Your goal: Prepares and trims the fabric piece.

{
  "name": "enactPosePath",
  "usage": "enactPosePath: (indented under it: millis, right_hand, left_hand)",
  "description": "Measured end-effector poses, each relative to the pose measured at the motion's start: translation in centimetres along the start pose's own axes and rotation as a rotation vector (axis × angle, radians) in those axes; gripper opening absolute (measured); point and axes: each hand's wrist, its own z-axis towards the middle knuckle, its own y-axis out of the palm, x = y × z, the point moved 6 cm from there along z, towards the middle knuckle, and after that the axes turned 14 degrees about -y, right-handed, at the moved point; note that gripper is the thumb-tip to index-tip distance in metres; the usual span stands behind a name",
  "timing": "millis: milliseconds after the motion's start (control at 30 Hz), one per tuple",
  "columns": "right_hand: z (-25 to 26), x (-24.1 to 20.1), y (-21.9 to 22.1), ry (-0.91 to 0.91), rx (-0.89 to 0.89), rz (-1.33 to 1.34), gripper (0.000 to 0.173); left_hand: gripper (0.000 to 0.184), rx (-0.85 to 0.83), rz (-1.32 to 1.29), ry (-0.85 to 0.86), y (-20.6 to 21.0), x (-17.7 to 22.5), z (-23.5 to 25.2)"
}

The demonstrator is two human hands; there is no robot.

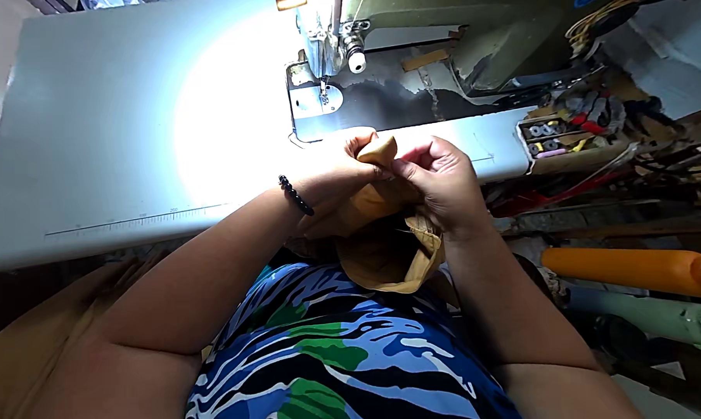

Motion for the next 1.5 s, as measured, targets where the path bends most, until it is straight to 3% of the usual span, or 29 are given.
enactPosePath:
  millis: [133, 367, 500, 600, 767, 1067, 1200, 1333, 1500]
  right_hand:
    - [-0.2, -0.6, -0.1, -0.002, -0.08, -0.184, 0.004]
    - [-0.7, -1.2, -0.1, 0.012, -0.159, -0.325, 0.003]
    - [-1.0, -1.2, -0.9, 0.035, -0.142, -0.323, 0.004]
    - [-0.9, -1.7, -1.2, 0.061, -0.164, -0.332, 0.004]
    - [-0.6, -2.6, -1.0, 0.066, -0.248, -0.402, 0.003]
    - [-0.7, -2.1, -0.7, 0.094, -0.275, -0.518, 0.006]
    - [-0.7, -1.7, -0.6, 0.159, -0.279, -0.443, 0.007]
    - [-0.8, -1.2, -0.6, 0.222, -0.259, -0.267, 0.007]
    - [-1.6, -1.4, 0.1, 0.281, -0.223, -0.058, 0.012]
  left_hand:
    - [0.021, 0.039, 0.025, -0.056, -0.2, -0.5, 0.3]
    - [0.022, -0.072, -0.037, -0.152, 0.2, -0.3, 0.2]
    - [0.037, -0.156, -0.164, -0.005, -1.7, 0.6, 0.1]
    - [0.044, -0.087, -0.022, 0.062, -3.2, 2.4, -0.7]
    - [0.033, 0.099, 0.343, 0.113, -4.0, 4.1, -1.4]
    - [0.019, 0.229, 0.536, 0.058, -3.5, 4.4, -1.7]
    - [0.005, 0.265, 0.303, 0.036, -4.1, 3.2, -0.8]
    - [0.012, 0.131, -0.049, -0.081, -4.6, 1.3, 0.0]
    - [0.019, 0.082, -0.11, -0.047, -3.9, 0.1, 0.7]
